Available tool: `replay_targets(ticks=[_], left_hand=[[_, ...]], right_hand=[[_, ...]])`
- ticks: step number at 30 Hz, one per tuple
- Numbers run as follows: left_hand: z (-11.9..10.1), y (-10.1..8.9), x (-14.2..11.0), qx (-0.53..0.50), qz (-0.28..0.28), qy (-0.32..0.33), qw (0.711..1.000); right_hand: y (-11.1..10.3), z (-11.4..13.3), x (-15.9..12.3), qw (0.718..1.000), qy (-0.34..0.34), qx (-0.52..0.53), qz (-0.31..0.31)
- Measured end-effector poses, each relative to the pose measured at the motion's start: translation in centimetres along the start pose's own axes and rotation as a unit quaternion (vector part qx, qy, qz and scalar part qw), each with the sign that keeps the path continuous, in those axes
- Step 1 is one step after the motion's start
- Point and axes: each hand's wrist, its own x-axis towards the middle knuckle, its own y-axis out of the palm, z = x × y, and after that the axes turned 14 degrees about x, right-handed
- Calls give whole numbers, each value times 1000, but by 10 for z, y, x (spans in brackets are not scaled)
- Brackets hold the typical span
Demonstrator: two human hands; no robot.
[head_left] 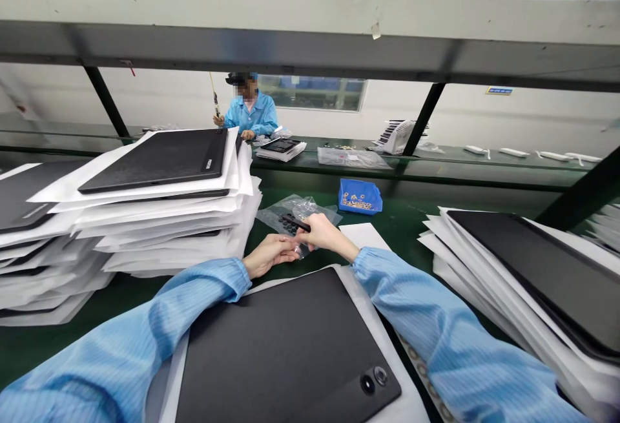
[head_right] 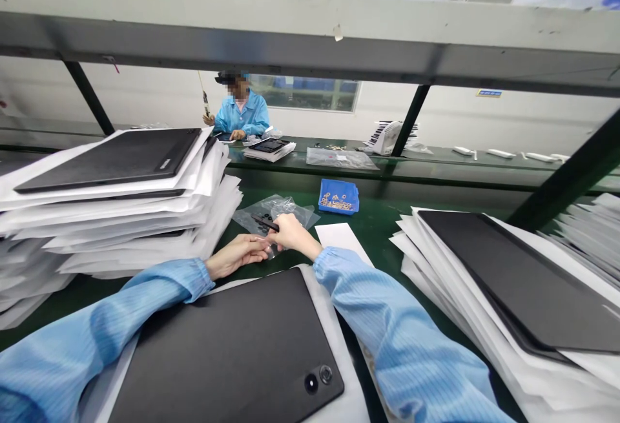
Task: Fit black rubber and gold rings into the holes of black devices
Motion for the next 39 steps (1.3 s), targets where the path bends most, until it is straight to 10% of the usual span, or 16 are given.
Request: replay_targets(ticks=[27,32,39], left_hand=[[-17,-5,-6,260,16,-36,965],[-33,-14,-24,404,25,-16,914],[-47,19,-83,471,65,208,855]], right_hand=[[-31,11,-7,968,58,239,58],[-43,27,-49,956,91,258,109],[-23,14,-172,931,167,312,93]])
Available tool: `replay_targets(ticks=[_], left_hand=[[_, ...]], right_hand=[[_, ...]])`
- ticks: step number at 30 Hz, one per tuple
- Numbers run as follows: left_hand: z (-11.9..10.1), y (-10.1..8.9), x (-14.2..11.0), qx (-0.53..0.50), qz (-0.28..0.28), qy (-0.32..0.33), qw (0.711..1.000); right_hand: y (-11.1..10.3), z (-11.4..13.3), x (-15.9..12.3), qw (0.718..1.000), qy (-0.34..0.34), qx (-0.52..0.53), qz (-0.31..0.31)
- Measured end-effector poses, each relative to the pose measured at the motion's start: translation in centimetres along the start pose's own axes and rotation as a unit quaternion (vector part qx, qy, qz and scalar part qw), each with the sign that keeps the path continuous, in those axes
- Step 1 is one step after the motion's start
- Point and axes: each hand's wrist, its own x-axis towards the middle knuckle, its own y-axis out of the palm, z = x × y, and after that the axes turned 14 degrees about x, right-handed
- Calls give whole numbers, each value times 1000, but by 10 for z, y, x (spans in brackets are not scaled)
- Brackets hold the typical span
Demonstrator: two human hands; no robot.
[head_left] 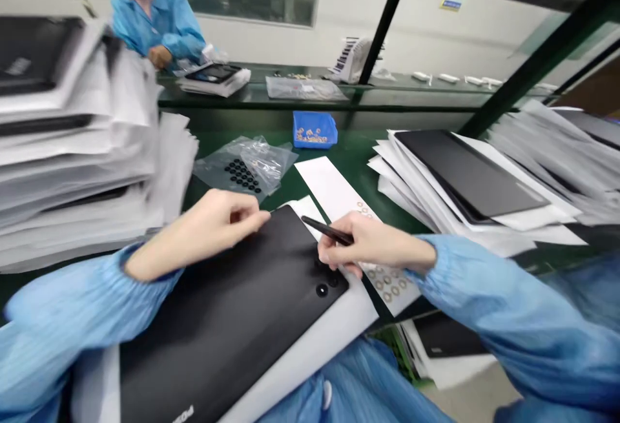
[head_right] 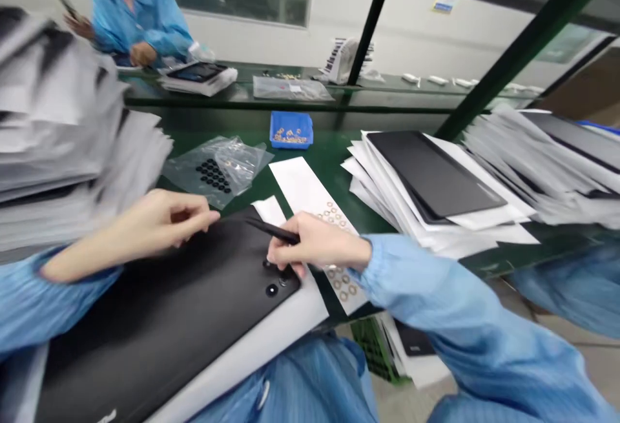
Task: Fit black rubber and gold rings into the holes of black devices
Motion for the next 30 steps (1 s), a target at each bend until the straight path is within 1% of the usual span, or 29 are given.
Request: replay_targets(ticks=[1,3,4,6,9,15,21,24,27,29,30], left_hand=[[-7,8,-5,8,11,54,998],[-18,26,-11,24,48,155,986],[-22,35,-13,29,65,189,979],[-24,49,-15,30,83,212,973],[-23,58,-13,31,78,208,974],[-24,56,-9,27,80,207,975],[-24,57,-8,29,73,211,974],[-23,57,-9,31,73,212,974],[-24,56,-10,40,73,212,974],[-24,56,-12,55,69,218,972],[-24,57,-14,66,65,229,969]], right_hand=[[4,-10,-11,1000,11,17,-18],[10,-27,-26,997,20,45,-58],[12,-33,-30,995,19,54,-76],[15,-39,-33,992,17,66,-101],[17,-41,-31,990,23,78,-111],[19,-37,-31,990,37,53,-126],[20,-36,-30,990,37,-6,-134],[26,-34,-31,984,32,-68,-163],[31,-33,-34,970,5,-149,-193],[32,-34,-36,964,-39,-172,-198],[30,-36,-38,962,-69,-166,-206]])
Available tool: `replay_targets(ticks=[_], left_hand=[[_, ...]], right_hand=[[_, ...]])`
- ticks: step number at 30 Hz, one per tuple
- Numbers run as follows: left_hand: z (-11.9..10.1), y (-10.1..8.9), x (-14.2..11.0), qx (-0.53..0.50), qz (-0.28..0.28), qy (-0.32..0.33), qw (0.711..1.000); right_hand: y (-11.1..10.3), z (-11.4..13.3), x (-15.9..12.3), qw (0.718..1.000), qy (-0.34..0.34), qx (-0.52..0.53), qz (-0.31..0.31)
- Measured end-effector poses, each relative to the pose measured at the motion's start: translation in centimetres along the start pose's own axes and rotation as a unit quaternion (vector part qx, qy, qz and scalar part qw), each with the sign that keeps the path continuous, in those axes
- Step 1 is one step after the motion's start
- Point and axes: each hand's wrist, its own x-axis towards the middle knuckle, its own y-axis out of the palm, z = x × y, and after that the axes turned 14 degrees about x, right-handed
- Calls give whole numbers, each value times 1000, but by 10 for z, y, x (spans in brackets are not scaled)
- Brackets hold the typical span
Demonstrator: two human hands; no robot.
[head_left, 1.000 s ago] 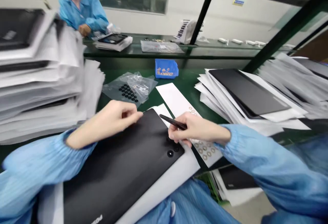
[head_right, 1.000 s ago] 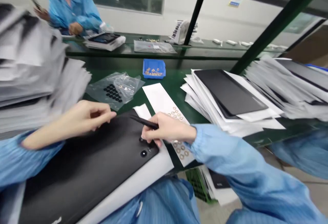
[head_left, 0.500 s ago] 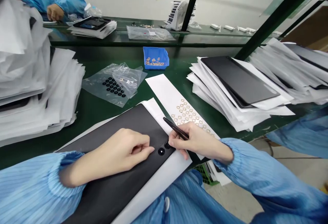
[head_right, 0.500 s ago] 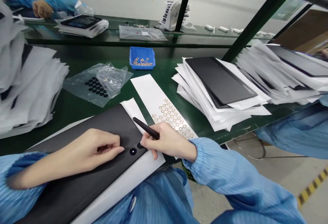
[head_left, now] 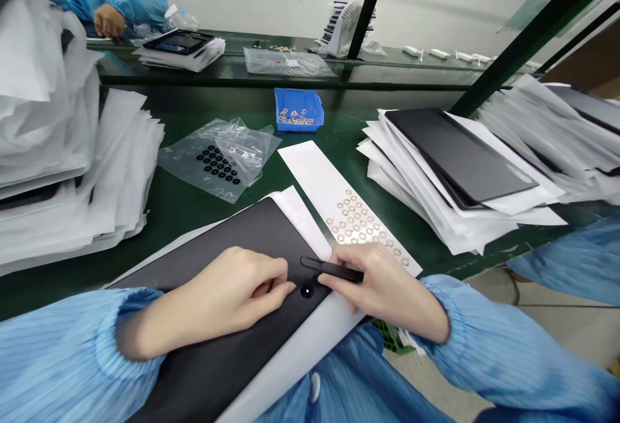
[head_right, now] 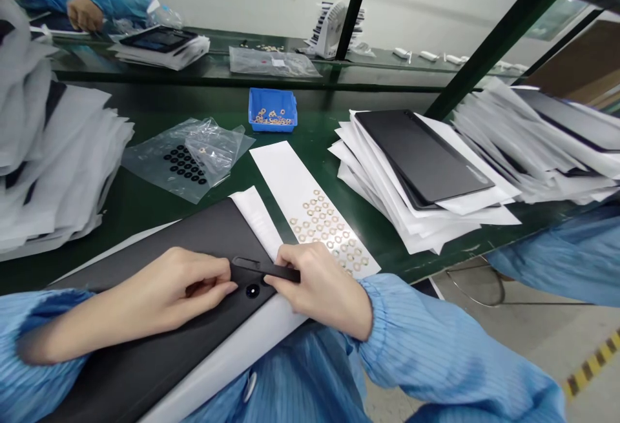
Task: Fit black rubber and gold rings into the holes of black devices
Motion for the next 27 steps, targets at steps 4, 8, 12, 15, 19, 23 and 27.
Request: replay_targets(ticks=[4,8,12,15,19,23,27], left_hand=[[-6,2,-4,107,4,75,991],[-13,3,-5,222,22,105,969],[-16,4,-4,248,24,113,962],[-15,5,-5,236,23,114,965],[-14,7,-6,219,26,109,969],[-14,9,-6,211,23,104,972],[-14,9,-6,206,22,108,972]], right_hand=[[-6,-9,0,983,-75,115,-126],[-4,-14,0,966,-45,218,-134],[2,-19,0,960,-59,265,-63],[6,-22,0,956,-58,280,-59],[9,-22,1,954,-66,281,-80],[9,-20,2,965,-58,246,-76],[9,-19,3,971,-53,219,-76]])
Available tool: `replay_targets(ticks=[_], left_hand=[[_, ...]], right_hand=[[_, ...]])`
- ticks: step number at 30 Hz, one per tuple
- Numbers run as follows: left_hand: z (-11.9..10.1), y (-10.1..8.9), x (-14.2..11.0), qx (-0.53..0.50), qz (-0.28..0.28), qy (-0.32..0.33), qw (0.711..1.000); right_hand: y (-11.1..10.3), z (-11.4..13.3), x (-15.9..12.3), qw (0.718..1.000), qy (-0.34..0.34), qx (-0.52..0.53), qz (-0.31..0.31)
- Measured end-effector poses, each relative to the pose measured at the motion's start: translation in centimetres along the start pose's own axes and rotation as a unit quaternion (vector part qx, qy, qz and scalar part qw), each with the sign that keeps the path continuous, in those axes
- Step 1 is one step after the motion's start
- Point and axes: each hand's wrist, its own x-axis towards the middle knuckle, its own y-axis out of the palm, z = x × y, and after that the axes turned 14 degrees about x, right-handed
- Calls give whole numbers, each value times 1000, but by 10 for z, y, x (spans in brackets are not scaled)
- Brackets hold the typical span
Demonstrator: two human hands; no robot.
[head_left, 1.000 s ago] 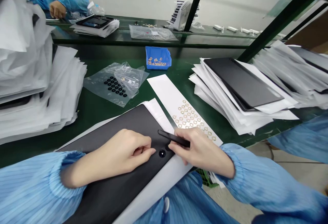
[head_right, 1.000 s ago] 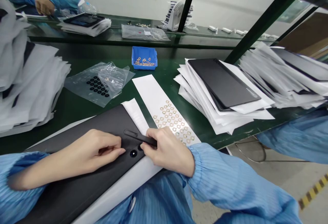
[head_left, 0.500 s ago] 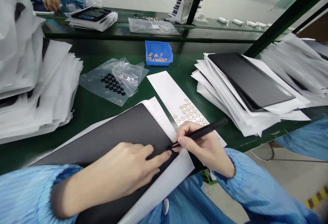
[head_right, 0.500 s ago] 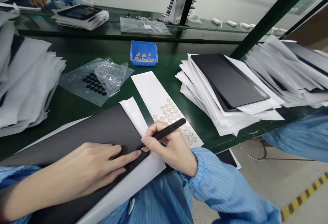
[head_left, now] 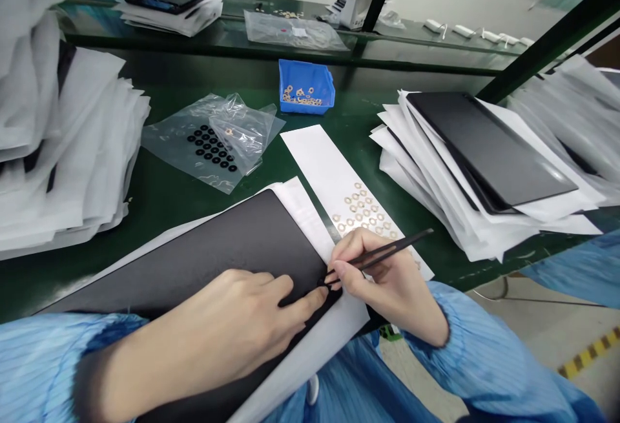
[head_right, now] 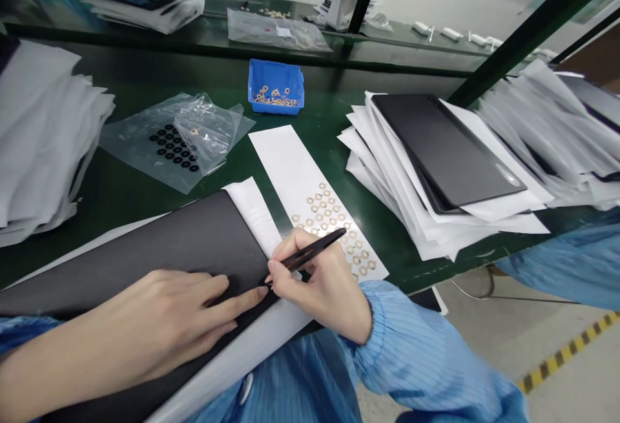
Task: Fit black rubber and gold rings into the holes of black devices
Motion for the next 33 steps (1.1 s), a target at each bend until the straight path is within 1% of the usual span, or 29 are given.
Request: replay_targets(ticks=[5,10,15,20,24,27,33], left_hand=[[0,0,0,2,1,1,1000],[0,0,-1,4,1,2,1000],[0,-2,0,4,-1,-2,1000],[0,-2,0,0,3,-1,1000],[0,-1,-1,1,9,-1,1000],[0,0,-1,3,9,2,1000],[0,1,0,5,-1,-1,1000]], right_hand=[[0,1,1,999,-25,-29,2],[1,3,2,999,-22,-48,9],[1,5,6,997,-35,-64,23],[0,6,10,996,-12,-77,44],[1,6,9,999,17,-32,22],[2,4,7,1000,14,-13,3],[5,3,4,996,-29,-86,4]])
